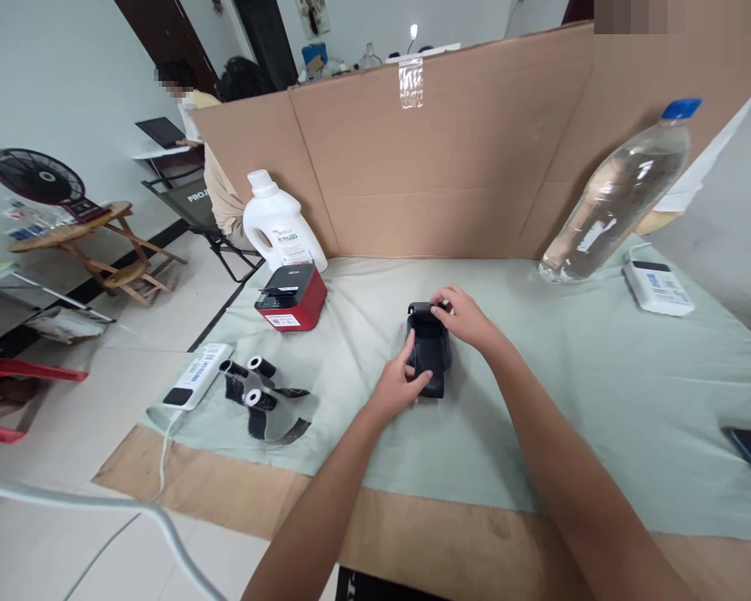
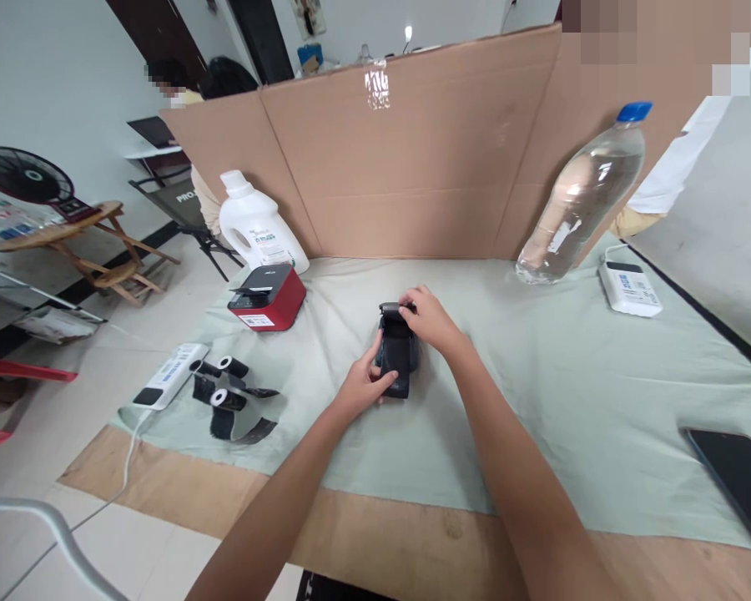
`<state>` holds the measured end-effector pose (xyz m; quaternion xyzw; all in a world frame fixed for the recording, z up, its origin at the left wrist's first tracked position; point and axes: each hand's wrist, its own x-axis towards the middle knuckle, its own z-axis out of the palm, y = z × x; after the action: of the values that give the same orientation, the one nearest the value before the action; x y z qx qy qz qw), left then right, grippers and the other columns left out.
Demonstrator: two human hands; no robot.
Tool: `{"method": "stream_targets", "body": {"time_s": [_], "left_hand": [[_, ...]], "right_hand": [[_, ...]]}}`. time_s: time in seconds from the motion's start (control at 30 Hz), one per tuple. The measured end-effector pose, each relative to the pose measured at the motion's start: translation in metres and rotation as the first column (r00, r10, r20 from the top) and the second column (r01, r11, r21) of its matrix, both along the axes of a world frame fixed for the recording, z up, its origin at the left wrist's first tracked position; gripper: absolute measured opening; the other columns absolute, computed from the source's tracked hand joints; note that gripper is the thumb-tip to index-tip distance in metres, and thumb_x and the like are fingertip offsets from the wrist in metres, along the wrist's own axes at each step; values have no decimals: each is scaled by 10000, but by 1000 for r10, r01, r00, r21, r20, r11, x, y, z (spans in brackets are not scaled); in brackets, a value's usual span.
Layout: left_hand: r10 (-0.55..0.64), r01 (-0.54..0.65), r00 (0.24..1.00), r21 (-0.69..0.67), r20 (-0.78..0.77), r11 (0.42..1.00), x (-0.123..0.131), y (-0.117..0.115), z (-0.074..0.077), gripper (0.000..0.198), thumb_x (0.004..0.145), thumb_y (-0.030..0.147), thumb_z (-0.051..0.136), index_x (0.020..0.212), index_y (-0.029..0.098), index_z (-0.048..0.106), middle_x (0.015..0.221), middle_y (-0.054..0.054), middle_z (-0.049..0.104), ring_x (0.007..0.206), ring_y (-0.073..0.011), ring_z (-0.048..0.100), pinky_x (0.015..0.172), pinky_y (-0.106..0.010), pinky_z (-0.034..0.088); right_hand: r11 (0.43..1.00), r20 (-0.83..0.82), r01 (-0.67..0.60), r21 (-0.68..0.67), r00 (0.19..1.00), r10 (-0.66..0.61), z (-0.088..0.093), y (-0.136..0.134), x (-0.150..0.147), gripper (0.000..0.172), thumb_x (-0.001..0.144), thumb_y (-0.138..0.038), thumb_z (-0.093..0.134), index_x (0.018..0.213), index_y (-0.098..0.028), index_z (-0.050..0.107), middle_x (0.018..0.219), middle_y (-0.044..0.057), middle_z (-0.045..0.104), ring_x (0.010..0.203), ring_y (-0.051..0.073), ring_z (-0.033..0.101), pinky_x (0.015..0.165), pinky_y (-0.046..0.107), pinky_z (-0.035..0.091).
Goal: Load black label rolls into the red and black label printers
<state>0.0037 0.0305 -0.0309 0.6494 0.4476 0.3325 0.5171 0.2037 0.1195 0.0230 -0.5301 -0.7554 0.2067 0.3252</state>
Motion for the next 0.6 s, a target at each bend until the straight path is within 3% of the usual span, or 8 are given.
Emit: {"method": "stream_targets", "body": {"time_s": [0.1,0.2,0.27,0.37,0.47,0.6], "left_hand": [[-76,76,997,-4,-21,997,-2,-1,1,791,898,299,609,1600,207,256,528,91,553,423,-91,548,491,-188,469],[-139,139,987,-5,-85,990,-1,-3,1,686,913,302,579,1562,244,363,597,60,633,530,-124,651,537,-206,505],[-156,163,977,35,-144,986,-1,-4,2,639,916,298,575,1534,257,420,610,49,667,562,-128,660,569,-212,513],[-165,187,966,98,-199,977,-1,-4,4,590,916,288,577,1498,269,482,632,33,707,550,-114,628,610,-214,513],[-174,202,961,118,-215,972,-2,-3,5,502,927,300,564,1428,262,575,630,21,711,525,-105,599,625,-219,509],[-249,296,936,175,-248,939,-3,-5,5,406,927,302,554,1304,235,688,616,6,692,529,-111,588,637,-234,500]], "right_hand": [[990,103,-52,-128,992,66,2,-7,-1,186,852,-199,592,1012,-180,684,1064,90,572,967,220,592,949,383,475],[988,174,116,-102,980,-97,-4,-11,-14,366,879,-276,613,1236,-198,633,1225,142,524,1153,303,513,1012,454,440],[966,226,215,-145,957,-179,-10,-11,-23,451,873,-332,642,1309,-225,598,1286,164,491,1179,347,484,1000,499,439],[921,288,270,-283,939,-187,-15,-9,-29,395,893,-389,619,1263,-252,630,1299,167,473,1137,368,513,953,519,456],[912,261,281,-299,943,-205,-15,-10,-28,408,887,-387,627,1278,-273,616,1300,152,459,1092,339,562,932,486,470],[897,226,330,-294,936,-271,-7,-24,-41,791,745,-577,741,1415,-253,476,1283,169,450,1037,341,618,871,459,502]]}}
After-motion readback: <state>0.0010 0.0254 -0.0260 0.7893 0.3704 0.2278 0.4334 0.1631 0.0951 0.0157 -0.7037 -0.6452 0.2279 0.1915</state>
